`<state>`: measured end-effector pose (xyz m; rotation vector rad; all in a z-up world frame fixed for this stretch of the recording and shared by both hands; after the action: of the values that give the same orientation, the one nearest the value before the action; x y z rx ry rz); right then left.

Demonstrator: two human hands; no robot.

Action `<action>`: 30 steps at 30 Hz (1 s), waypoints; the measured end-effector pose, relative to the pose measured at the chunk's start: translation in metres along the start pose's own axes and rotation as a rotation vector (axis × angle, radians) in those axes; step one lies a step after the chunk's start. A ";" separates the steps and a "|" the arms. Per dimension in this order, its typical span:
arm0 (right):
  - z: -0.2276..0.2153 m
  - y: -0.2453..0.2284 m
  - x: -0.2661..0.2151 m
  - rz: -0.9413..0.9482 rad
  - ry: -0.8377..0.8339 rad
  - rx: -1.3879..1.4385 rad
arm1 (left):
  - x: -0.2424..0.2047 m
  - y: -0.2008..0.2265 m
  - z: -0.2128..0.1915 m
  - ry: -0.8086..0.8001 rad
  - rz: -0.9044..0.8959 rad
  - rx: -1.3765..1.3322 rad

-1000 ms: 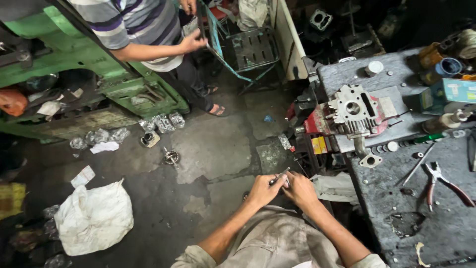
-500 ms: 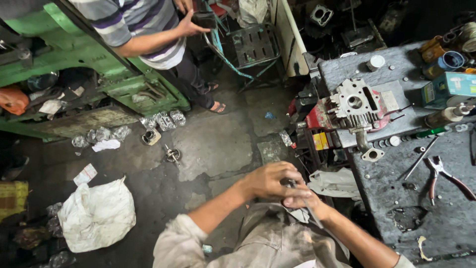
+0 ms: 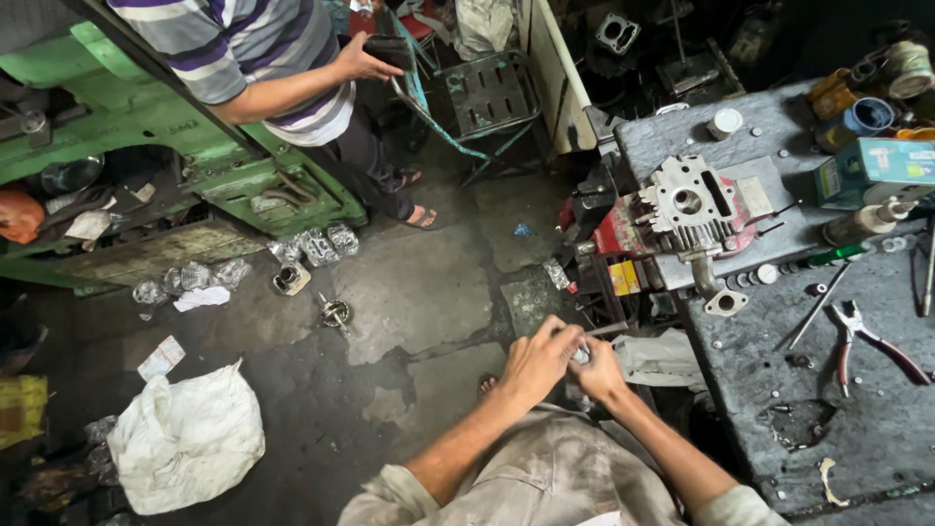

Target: The person works on a small engine cylinder head clamped in a red bench vise. They wipe the surface with a rag, use a T-handle wrench to tighten bolts, and repeatedly inspect the cylinder head by rotating it and checking the interior.

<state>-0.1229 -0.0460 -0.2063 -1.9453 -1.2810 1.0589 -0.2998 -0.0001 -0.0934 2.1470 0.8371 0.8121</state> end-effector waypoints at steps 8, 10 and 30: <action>0.027 0.000 0.005 -0.234 0.142 -0.226 | -0.026 -0.022 0.016 0.155 -0.151 -0.208; 0.034 0.004 0.007 -0.119 -0.032 -0.190 | -0.028 -0.026 0.017 0.146 -0.138 -0.201; -0.005 -0.078 -0.066 -0.105 -0.481 0.294 | 0.018 0.001 -0.086 0.020 1.159 -0.056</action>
<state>-0.1701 -0.0783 -0.1212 -1.4365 -1.3571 1.6233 -0.3518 0.0436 -0.0384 2.4785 -0.5448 1.3470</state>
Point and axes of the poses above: each hand's wrist, its own x-axis towards the middle knuckle, its own z-axis out of the palm, y = z × x, the point moved 1 cm from there along x, towards the middle knuckle, and after that the axes turned 10 degrees about z, right-handed, at the moved point
